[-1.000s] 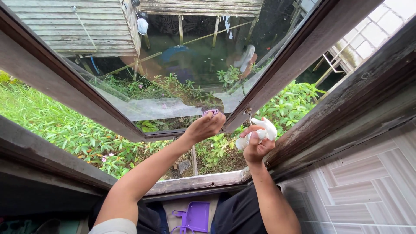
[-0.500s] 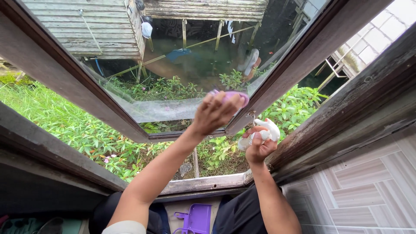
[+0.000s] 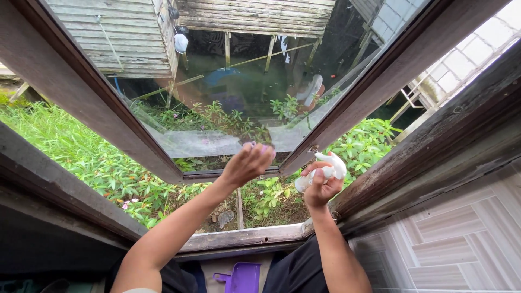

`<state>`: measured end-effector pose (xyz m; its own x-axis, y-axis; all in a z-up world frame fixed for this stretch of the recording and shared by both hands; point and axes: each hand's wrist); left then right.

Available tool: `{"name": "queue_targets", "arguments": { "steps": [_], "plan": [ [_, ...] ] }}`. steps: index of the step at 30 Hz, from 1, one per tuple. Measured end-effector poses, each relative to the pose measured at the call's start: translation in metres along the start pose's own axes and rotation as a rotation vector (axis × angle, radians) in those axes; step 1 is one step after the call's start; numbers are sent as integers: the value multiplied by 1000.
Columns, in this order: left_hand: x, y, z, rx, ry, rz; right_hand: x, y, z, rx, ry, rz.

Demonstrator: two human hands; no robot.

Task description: The person cleans a window pane using a spray bottle and a cloth. They repeatedly spray the glass and wipe it in circular and linear motions, focusing on different sections of the window throughout the clip.

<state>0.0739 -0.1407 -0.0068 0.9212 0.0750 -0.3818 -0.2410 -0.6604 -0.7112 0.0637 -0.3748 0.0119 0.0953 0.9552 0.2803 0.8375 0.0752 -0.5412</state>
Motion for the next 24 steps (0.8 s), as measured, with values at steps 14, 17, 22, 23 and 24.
{"name": "queue_targets", "arguments": {
  "steps": [14, 17, 22, 23, 24],
  "plan": [
    [-23, -31, -109, -246, 377, 17, 8, -10, -6, -61, -11, 168],
    [4, 4, -99, -172, 350, 58, 11, -10, -6, -68, 3, 155],
    [19, 23, -31, 27, 43, 41, -2, 10, 2, -19, 3, 13],
    [22, 23, -13, 75, -17, 23, 2, 2, -1, -17, -6, 15],
    [26, 22, 5, 122, -78, 5, 6, -7, -5, -15, -14, 17]
  ]
}}
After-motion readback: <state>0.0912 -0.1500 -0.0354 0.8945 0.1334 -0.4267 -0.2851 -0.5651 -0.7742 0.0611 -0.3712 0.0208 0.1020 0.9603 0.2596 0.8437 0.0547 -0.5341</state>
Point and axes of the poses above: each hand's wrist, its own z-axis away from the middle knuckle, its own x-axis out of the palm, y = z × x, and after that the axes turned 8 degrees about x, right-handed
